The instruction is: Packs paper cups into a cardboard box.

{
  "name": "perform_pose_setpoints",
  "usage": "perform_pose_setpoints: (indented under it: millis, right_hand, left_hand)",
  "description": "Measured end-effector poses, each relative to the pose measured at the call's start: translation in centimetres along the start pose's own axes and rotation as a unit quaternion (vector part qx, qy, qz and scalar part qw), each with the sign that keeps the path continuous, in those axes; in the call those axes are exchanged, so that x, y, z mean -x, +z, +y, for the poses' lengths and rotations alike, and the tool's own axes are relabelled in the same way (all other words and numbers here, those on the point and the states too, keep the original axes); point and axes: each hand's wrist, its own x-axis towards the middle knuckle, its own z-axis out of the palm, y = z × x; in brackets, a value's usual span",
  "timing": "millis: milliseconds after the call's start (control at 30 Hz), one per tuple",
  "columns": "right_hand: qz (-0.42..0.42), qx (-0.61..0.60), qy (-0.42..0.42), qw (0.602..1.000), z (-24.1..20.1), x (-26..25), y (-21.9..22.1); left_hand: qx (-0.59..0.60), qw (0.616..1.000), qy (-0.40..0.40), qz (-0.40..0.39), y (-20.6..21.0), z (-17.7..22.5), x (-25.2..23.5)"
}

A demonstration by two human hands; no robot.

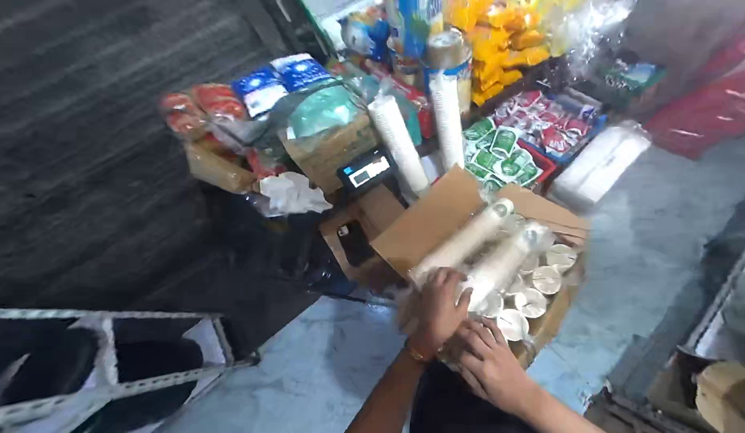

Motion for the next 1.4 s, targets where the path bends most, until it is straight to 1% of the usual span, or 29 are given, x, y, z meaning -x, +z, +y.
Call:
perform_pose_setpoints:
  millis: [33, 100, 167, 233, 300, 333, 400, 433, 467, 500, 600, 700, 767, 867, 967, 1067, 1100, 1200, 1267, 1300, 1400]
  right_hand:
    - [0.021, -0.010, 0.009, 1.000, 0.6, 2.4, -1.1]
    - [0.041, -0.055, 0.048, 0.997, 2.4, 7.7, -3.7]
    - [0.037, -0.096, 0.140, 0.985, 4.4, 13.5, -6.5]
    - [-0.013, -0.101, 0.254, 0.962, 6.4, 19.6, -9.9]
    - [-0.072, -0.095, 0.364, 0.924, 8.2, 24.9, -14.2]
    - [-0.107, -0.091, 0.422, 0.896, 9.0, 27.1, -16.1]
    - [-0.196, -0.075, 0.517, 0.830, 10.7, 30.6, -18.9]
    - [-0.235, -0.069, 0.544, 0.803, 11.7, 32.0, -19.7]
    - [-0.263, -0.061, 0.560, 0.784, 12.7, 33.0, -20.1]
    - [-0.271, -0.061, 0.563, 0.778, 13.5, 33.8, -20.3]
    - [-0.245, -0.100, 0.539, 0.800, 14.7, 33.2, -20.6]
    - [-0.227, -0.179, 0.489, 0.823, 15.6, 31.1, -20.7]
    - [-0.239, -0.213, 0.462, 0.827, 16.9, 29.8, -21.0]
    - [-0.263, -0.210, 0.435, 0.835, 20.3, 27.9, -21.4]
    - [-0.302, -0.193, 0.408, 0.840, 25.4, 25.0, -22.2]
    - [-0.332, -0.160, 0.382, 0.848, 31.0, 21.3, -23.9]
    - [-0.339, -0.143, 0.377, 0.850, 32.9, 20.0, -24.6]
    - [-0.372, -0.109, 0.354, 0.851, 38.0, 16.5, -26.9]
    - [-0.370, -0.108, 0.334, 0.860, 41.4, 14.0, -28.3]
    - [-0.368, -0.110, 0.326, 0.864, 43.1, 12.8, -28.7]
    - [-0.385, -0.106, 0.302, 0.866, 47.6, 9.5, -28.6]
  left_hand:
    - [-0.017, 1.000, 0.015, 0.011, 2.0, 2.0, 0.7]
    - [-0.010, 0.999, 0.027, 0.033, 5.9, 6.5, 2.0]
    - [0.028, 0.999, 0.033, 0.029, 9.2, 11.0, 3.1]
    - [0.054, 0.997, 0.051, -0.016, 11.9, 14.9, 4.1]
    - [0.050, 0.993, 0.082, -0.074, 13.4, 18.1, 4.4]
    - [0.041, 0.990, 0.096, -0.090, 13.8, 19.1, 4.3]
    - [0.032, 0.990, 0.103, -0.096, 14.1, 20.3, 3.7]
    - [0.031, 0.991, 0.096, -0.090, 14.1, 20.7, 3.3]
    - [0.034, 0.992, 0.087, -0.080, 14.2, 20.7, 2.8]
    - [0.039, 0.994, 0.082, -0.063, 14.2, 20.6, 2.3]
    - [0.053, 0.997, 0.055, -0.008, 13.5, 19.9, 0.9]
    - [0.050, 0.999, -0.018, 0.013, 12.6, 18.9, -0.5]
    - [0.076, 0.994, -0.071, 0.029, 12.5, 18.2, -1.4]
    - [0.139, 0.978, -0.151, 0.046, 13.8, 17.3, -2.8]
    - [0.184, 0.957, -0.207, 0.092, 15.9, 16.8, -5.7]
    - [0.234, 0.934, -0.210, 0.167, 18.7, 17.0, -10.4]
    - [0.251, 0.929, -0.204, 0.178, 19.5, 17.5, -12.5]
    - [0.266, 0.937, -0.162, 0.158, 21.0, 20.2, -17.9]
    - [0.261, 0.947, -0.114, 0.148, 21.8, 21.9, -20.9]
    - [0.267, 0.947, -0.106, 0.141, 22.0, 22.7, -22.1]
    - [0.336, 0.926, -0.139, 0.107, 21.7, 24.3, -24.5]
